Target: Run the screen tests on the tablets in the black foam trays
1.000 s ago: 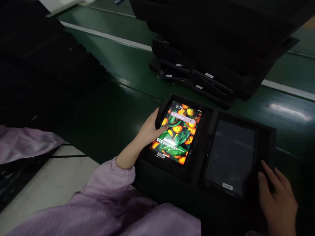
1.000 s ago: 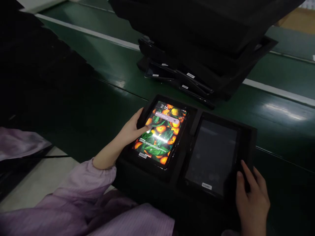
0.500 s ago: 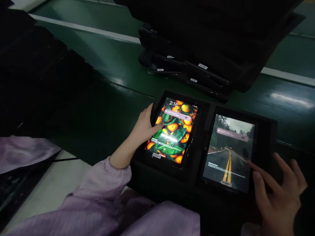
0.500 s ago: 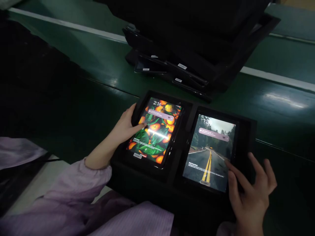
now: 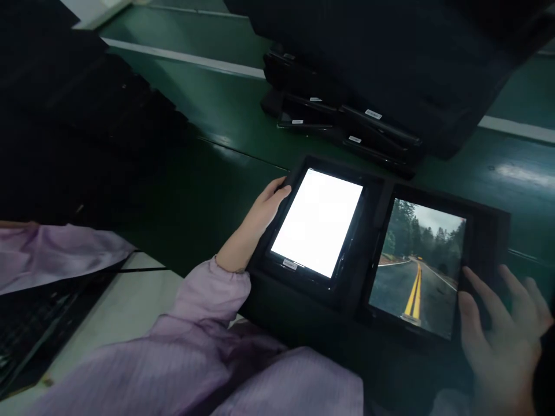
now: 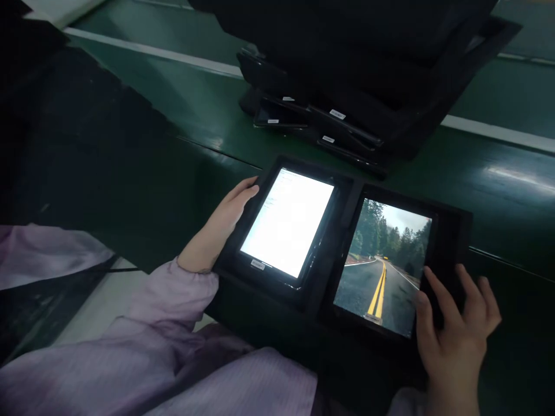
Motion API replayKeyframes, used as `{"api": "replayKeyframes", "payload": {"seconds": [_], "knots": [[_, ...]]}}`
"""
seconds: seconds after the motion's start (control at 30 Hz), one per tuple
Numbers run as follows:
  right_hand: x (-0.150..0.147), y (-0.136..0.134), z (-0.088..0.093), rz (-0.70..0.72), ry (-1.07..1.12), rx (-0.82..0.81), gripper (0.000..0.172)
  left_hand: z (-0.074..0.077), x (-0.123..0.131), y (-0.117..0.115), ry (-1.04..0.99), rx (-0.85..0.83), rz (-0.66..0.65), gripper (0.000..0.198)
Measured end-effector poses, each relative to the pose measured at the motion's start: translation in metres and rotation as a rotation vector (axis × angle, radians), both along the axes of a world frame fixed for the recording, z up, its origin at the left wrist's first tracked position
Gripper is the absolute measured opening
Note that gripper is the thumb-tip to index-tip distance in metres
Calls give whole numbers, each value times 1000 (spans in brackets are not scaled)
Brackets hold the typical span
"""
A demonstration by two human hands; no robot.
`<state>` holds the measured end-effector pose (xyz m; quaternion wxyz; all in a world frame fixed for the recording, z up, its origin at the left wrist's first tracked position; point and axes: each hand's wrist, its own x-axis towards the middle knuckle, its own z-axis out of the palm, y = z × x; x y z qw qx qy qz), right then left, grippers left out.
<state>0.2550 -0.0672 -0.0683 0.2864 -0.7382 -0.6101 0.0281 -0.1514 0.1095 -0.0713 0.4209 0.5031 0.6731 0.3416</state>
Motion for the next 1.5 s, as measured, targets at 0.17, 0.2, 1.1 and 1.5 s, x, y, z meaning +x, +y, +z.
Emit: {"api": "replayKeyframes", "payload": {"seconds": [0.17, 0.2, 1.1, 1.5], "knots": [[-1, -1, 1, -1, 2, 20, 49, 12, -10, -22, -172, -121, -53, 81], [0, 0, 0, 1, -8, 34, 50, 12, -12, -26, -179, -137, -66, 86], [-13, -36, 3, 254, -92, 91, 64, 32, -2, -93, 518, -327, -294, 152], [-15, -35, 1, 262, -95, 140, 73, 6, -24, -78, 175, -97, -136, 109]]}}
